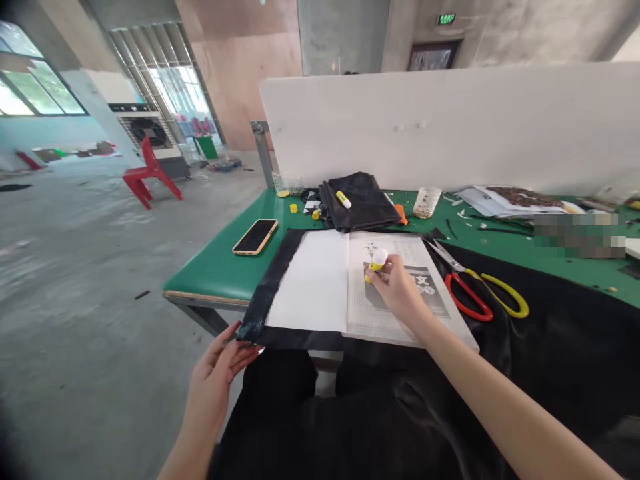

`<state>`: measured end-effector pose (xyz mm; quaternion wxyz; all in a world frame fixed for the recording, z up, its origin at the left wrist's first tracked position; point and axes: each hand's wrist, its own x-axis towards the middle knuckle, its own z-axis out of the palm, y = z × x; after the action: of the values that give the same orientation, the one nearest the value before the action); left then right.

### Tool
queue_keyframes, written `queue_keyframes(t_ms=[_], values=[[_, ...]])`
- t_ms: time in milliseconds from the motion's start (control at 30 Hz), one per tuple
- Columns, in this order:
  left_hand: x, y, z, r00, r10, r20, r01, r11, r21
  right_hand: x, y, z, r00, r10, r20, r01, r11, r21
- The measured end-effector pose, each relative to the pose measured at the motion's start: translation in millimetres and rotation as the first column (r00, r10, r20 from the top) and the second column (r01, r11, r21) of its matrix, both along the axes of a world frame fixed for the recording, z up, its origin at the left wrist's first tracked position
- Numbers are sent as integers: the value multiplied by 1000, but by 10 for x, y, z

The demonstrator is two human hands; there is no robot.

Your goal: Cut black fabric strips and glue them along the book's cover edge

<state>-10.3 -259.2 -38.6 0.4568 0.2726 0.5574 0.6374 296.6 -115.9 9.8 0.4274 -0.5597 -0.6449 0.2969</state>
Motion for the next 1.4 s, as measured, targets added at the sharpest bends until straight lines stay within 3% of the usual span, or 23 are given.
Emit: queue_keyframes(t_ms=[100,233,300,367,600,767,833,900,1000,1067,1167,1200,1267,1400], values=[[-189,34,-99,947,19,-320,-6,999,43,9,-48,51,989,2,151,-5,1000,17],[-439,108,-205,694,74,-716,82,980,181,-13,-42,77,957,5,290,-13,1000,25],[-524,139,-207,582,114,-805,164,953,253,-28,-46,83,942,-27,334,20,1000,25],[-575,168,-172,515,127,-848,244,926,287,-39,-55,98,928,-52,368,54,999,6],[-591,259,45,242,118,-963,421,882,214,-55,-69,155,877,-85,473,84,996,23],[-585,278,103,192,102,-976,475,861,184,-47,-57,117,889,-82,451,88,996,7],[-604,285,122,184,105,-977,494,849,185,-46,-72,131,914,-143,379,134,990,51],[-633,296,155,178,101,-979,508,842,179,-69,-151,196,938,-256,235,216,959,184],[-675,322,230,174,68,-982,524,838,151,-192,-432,369,950,-312,-27,285,827,484],[-691,341,283,157,46,-986,545,829,125,-346,-685,475,971,-236,-47,216,771,599],[-696,365,345,111,23,-994,578,812,84,-658,-998,506,972,32,234,-148,853,500],[-697,372,360,93,17,-996,588,806,68,-771,-1059,472,926,139,350,-291,855,429],[-705,384,378,52,6,-999,612,790,37,-990,-1112,356,793,279,542,-499,808,314],[-746,398,385,-24,-2,-1000,638,770,-17,-1331,-1067,103,585,298,755,-641,739,206]])
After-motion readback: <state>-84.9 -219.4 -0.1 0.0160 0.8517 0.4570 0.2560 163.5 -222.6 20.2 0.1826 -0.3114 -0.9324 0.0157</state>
